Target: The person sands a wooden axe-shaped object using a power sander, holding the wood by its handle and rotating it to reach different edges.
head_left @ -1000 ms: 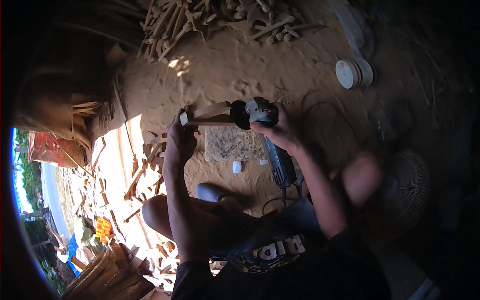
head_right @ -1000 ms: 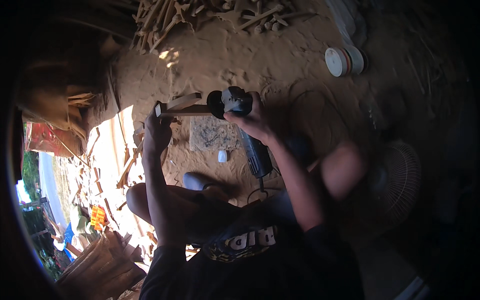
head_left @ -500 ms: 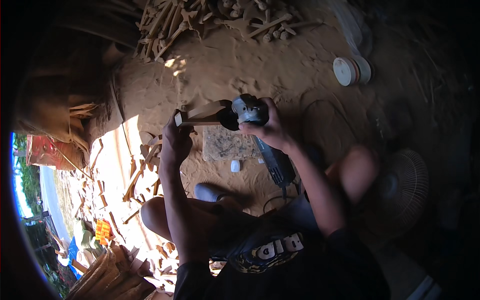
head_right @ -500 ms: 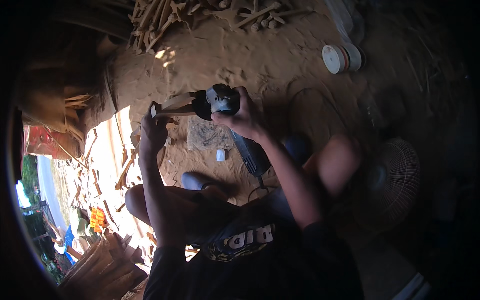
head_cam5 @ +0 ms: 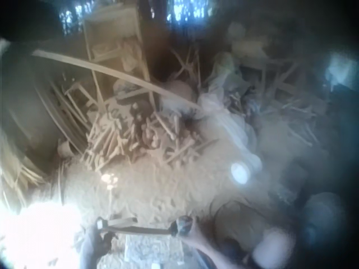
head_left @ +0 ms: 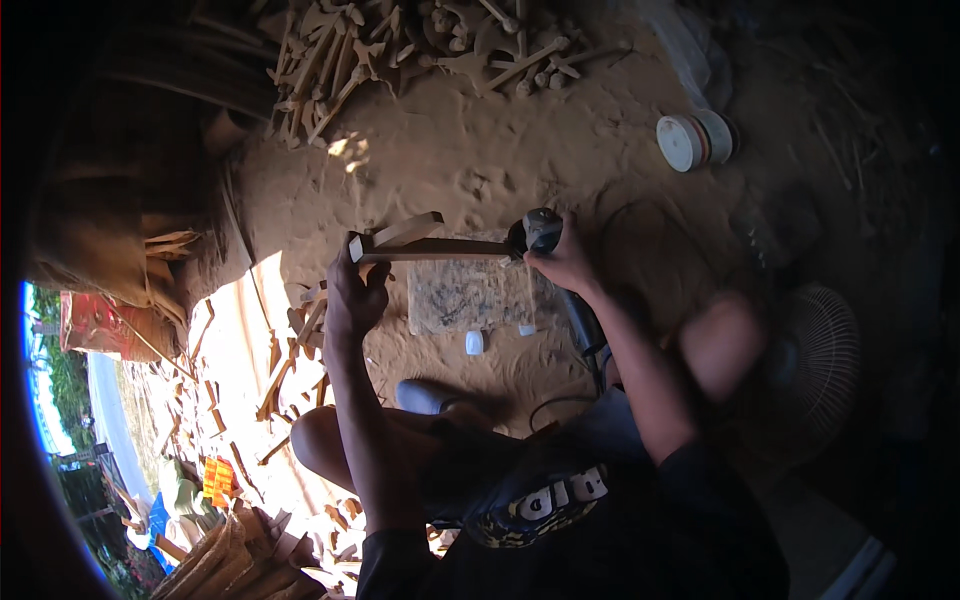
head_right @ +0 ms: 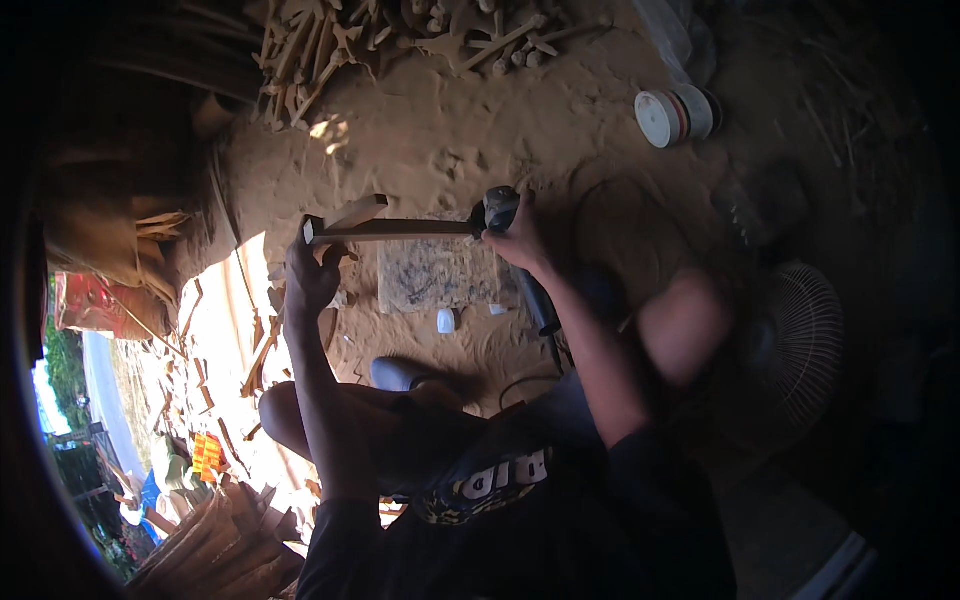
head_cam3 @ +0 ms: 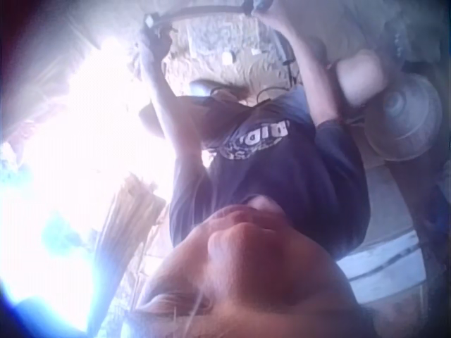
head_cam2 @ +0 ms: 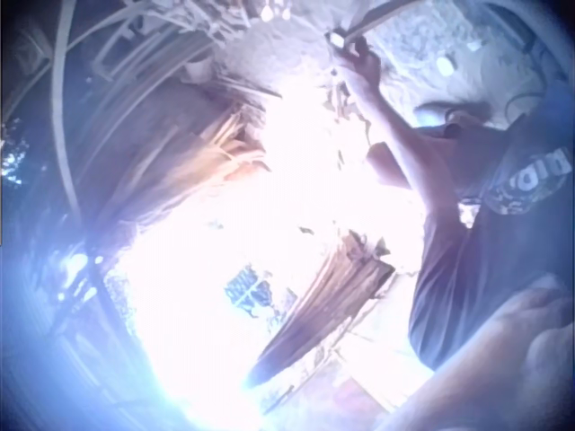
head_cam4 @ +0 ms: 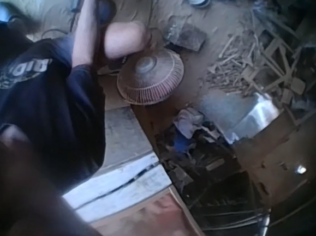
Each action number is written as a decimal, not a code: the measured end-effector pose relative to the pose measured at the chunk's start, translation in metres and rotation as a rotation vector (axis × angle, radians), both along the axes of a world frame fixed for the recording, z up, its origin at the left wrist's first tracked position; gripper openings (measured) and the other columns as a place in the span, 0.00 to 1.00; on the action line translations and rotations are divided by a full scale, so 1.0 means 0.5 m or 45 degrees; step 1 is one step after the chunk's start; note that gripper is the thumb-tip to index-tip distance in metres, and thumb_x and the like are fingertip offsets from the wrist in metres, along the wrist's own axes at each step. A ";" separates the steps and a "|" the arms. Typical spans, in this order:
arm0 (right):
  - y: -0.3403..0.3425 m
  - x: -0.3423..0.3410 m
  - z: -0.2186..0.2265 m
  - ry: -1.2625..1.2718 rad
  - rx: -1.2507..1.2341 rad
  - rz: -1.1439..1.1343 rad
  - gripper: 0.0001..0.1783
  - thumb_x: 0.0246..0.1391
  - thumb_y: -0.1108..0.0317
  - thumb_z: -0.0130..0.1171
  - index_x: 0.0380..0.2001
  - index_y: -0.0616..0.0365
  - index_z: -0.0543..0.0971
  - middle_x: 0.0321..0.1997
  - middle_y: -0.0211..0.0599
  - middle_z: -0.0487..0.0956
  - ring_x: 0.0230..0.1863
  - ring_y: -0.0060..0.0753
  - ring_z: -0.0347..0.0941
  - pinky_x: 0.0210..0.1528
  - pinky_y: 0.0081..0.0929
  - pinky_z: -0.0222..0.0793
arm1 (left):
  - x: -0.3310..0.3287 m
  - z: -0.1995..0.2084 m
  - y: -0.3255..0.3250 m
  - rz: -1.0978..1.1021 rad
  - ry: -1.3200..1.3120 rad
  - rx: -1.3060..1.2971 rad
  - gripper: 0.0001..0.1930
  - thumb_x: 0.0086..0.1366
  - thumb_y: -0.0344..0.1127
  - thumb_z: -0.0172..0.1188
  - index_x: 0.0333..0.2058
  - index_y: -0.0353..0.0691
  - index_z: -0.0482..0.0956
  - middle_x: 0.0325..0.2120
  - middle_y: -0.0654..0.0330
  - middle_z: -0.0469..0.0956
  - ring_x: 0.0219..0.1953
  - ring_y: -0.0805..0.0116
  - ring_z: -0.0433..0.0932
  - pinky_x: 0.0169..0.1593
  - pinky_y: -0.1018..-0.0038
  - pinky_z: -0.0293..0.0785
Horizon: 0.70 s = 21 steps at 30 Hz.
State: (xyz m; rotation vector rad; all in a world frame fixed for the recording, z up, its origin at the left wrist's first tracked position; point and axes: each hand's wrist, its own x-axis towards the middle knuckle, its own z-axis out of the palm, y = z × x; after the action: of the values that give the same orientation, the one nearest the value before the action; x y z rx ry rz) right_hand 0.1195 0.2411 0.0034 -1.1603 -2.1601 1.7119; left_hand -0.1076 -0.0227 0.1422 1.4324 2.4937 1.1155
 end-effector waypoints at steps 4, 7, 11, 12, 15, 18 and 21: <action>0.003 0.019 0.043 0.190 0.423 -0.145 0.58 0.50 0.61 0.79 0.72 0.68 0.53 0.55 0.62 0.79 0.54 0.53 0.82 0.57 0.46 0.78 | 0.028 0.003 0.047 0.075 -0.004 0.071 0.34 0.62 0.34 0.76 0.63 0.37 0.69 0.49 0.47 0.79 0.52 0.46 0.80 0.56 0.51 0.73; 0.018 0.038 0.113 0.298 0.353 -0.223 0.56 0.50 0.62 0.79 0.73 0.65 0.54 0.55 0.59 0.79 0.54 0.53 0.82 0.57 0.47 0.78 | 0.035 -0.029 0.080 0.333 0.246 0.275 0.41 0.55 0.40 0.81 0.63 0.40 0.68 0.54 0.49 0.74 0.60 0.45 0.71 0.64 0.49 0.64; 0.021 0.075 0.194 0.379 0.403 -0.310 0.54 0.52 0.61 0.79 0.73 0.63 0.55 0.53 0.55 0.81 0.51 0.50 0.84 0.54 0.45 0.80 | 0.006 -0.055 0.089 0.484 0.116 0.271 0.41 0.56 0.34 0.80 0.64 0.41 0.67 0.57 0.45 0.71 0.61 0.44 0.70 0.66 0.49 0.69; 0.016 0.083 0.227 0.390 0.405 -0.301 0.54 0.52 0.61 0.79 0.73 0.63 0.55 0.53 0.55 0.81 0.51 0.50 0.84 0.54 0.45 0.80 | -0.008 -0.059 0.084 0.356 0.081 0.409 0.41 0.54 0.35 0.82 0.63 0.41 0.67 0.58 0.46 0.69 0.61 0.44 0.69 0.67 0.49 0.69; 0.032 0.134 0.280 0.312 0.325 -0.325 0.53 0.53 0.60 0.79 0.72 0.63 0.57 0.52 0.54 0.83 0.50 0.47 0.85 0.53 0.42 0.81 | 0.033 -0.018 0.147 0.285 0.533 0.274 0.40 0.55 0.33 0.81 0.63 0.42 0.66 0.63 0.47 0.64 0.62 0.46 0.68 0.68 0.49 0.69; 0.046 0.156 0.280 0.276 0.422 -0.379 0.51 0.52 0.60 0.80 0.71 0.64 0.60 0.52 0.53 0.84 0.50 0.46 0.86 0.53 0.41 0.81 | 0.044 -0.114 0.201 0.536 0.002 0.763 0.41 0.52 0.44 0.83 0.61 0.40 0.70 0.66 0.48 0.56 0.63 0.50 0.63 0.67 0.52 0.65; 0.054 0.158 0.259 0.372 0.419 -0.398 0.50 0.52 0.59 0.80 0.70 0.64 0.62 0.52 0.55 0.85 0.50 0.48 0.87 0.54 0.42 0.81 | -0.003 -0.240 0.215 0.485 -0.953 0.857 0.29 0.65 0.40 0.77 0.58 0.41 0.72 0.47 0.54 0.73 0.50 0.62 0.74 0.56 0.59 0.75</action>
State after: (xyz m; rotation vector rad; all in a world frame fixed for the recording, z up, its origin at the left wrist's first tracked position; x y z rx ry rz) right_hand 0.1983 0.2680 0.1329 -1.0198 -1.8758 1.2500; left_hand -0.1092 0.0849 0.0224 0.3915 1.9299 2.1898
